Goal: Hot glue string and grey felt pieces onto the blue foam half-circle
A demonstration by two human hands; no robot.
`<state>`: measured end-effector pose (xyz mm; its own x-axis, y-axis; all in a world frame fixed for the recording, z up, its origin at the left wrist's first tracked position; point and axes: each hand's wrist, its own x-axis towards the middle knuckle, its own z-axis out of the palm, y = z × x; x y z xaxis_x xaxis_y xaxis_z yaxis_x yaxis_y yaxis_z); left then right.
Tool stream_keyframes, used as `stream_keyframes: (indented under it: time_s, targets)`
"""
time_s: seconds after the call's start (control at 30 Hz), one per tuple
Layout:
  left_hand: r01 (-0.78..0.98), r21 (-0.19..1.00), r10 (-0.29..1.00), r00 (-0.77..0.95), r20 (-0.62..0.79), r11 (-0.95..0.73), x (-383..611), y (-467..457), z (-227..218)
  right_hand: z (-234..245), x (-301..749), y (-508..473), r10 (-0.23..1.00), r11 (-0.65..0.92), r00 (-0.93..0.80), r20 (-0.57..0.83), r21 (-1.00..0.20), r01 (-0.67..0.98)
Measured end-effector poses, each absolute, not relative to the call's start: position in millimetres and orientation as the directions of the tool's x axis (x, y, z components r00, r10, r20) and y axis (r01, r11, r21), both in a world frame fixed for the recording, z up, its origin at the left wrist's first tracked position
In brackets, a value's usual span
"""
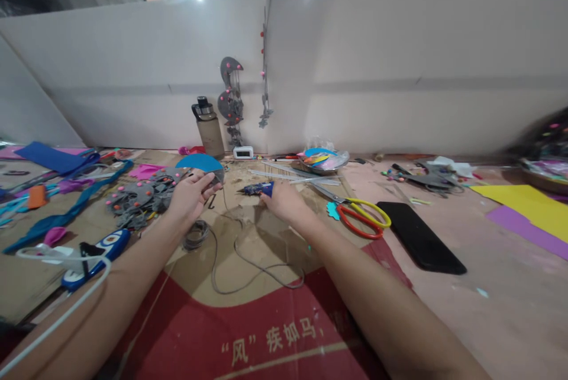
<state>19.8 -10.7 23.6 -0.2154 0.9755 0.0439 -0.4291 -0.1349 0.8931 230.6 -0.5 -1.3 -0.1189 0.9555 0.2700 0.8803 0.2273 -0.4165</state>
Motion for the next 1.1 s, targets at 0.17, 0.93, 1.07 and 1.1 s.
stream_keyframes:
  time_s: [0.17,0.93,1.07,1.1]
  targets:
    - [-0.405,0.901,0.972,-0.228,0.065,-0.155,19.9,-11.5,25.9,-18.4,232.4,8.7,0.984,0.178,-0.148,0.100,-0.511,0.841]
    - [-0.326,0.928,0.946,-0.314,0.074,-0.180,16.3,-4.4,18.4,20.5,199.1,-30.5,0.870,0.470,-0.267,0.415,-0.862,0.189]
    - [-0.330,0.927,0.944,-0.322,0.066,-0.178,17.6,-4.6,16.8,22.8,197.3,-35.7,0.839,0.538,-0.303,0.452,-0.774,0.334]
    - [-0.326,0.929,0.945,-0.321,0.065,-0.175,17.6,-4.7,16.4,23.6,196.8,-36.6,0.835,0.546,-0.301,0.460,-0.759,0.355]
